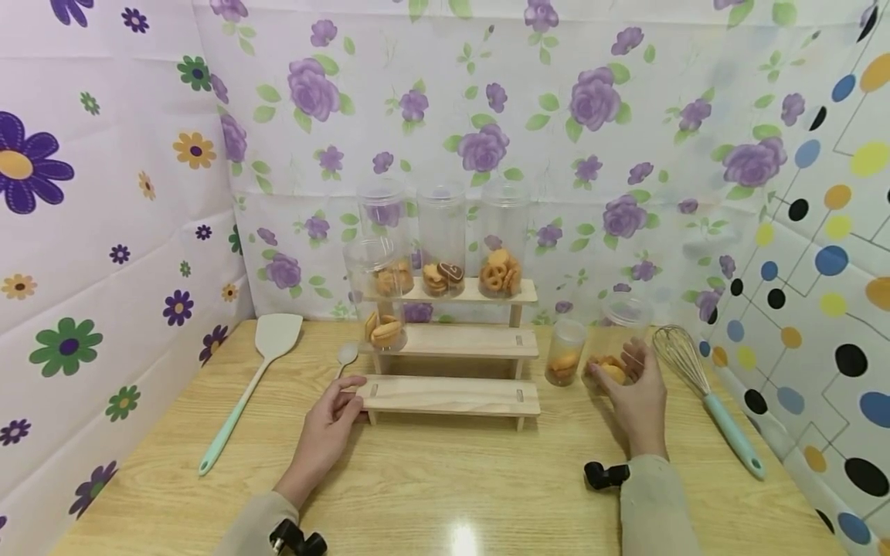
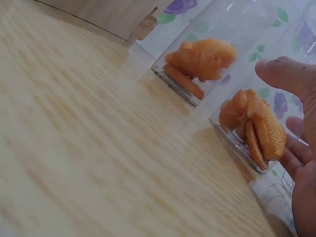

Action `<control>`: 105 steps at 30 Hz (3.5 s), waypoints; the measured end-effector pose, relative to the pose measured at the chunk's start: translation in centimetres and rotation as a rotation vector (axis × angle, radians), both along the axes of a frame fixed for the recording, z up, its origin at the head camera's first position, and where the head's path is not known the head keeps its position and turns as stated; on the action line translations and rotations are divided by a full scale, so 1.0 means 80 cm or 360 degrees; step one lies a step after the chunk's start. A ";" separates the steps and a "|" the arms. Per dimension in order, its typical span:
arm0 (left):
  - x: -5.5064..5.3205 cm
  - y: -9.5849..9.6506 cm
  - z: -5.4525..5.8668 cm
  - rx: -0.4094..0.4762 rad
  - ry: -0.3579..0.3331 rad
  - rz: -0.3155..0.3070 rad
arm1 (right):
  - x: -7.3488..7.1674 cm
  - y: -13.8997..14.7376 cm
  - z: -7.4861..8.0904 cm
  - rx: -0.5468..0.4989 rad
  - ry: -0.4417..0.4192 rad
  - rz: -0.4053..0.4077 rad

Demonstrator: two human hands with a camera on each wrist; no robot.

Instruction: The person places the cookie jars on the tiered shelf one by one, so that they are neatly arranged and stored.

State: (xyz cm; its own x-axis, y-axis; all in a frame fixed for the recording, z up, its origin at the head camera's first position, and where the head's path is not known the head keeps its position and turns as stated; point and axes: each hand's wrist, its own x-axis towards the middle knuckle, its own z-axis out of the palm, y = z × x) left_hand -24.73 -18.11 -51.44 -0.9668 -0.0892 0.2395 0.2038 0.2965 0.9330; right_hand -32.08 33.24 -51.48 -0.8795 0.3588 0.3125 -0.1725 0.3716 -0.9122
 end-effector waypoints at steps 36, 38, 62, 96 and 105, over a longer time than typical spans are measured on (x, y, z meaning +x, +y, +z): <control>0.002 -0.001 -0.001 -0.0028 0.0038 -0.0005 | 0.012 -0.002 0.030 -0.0503 0.0160 -0.0114; 0.002 -0.001 -0.001 -0.0028 0.0042 -0.0008 | 0.012 -0.003 0.038 -0.0564 0.0215 -0.0112; 0.000 -0.001 -0.001 -0.0045 0.0023 0.0008 | 0.048 -0.047 0.157 -0.0187 0.0304 0.0050; 0.003 -0.001 0.003 -0.0035 0.0088 -0.0012 | 0.031 -0.227 0.151 -0.0146 0.0383 0.0697; 0.002 -0.001 -0.001 -0.0021 0.0100 -0.0008 | 0.020 -0.272 0.144 -0.0247 0.0311 0.0767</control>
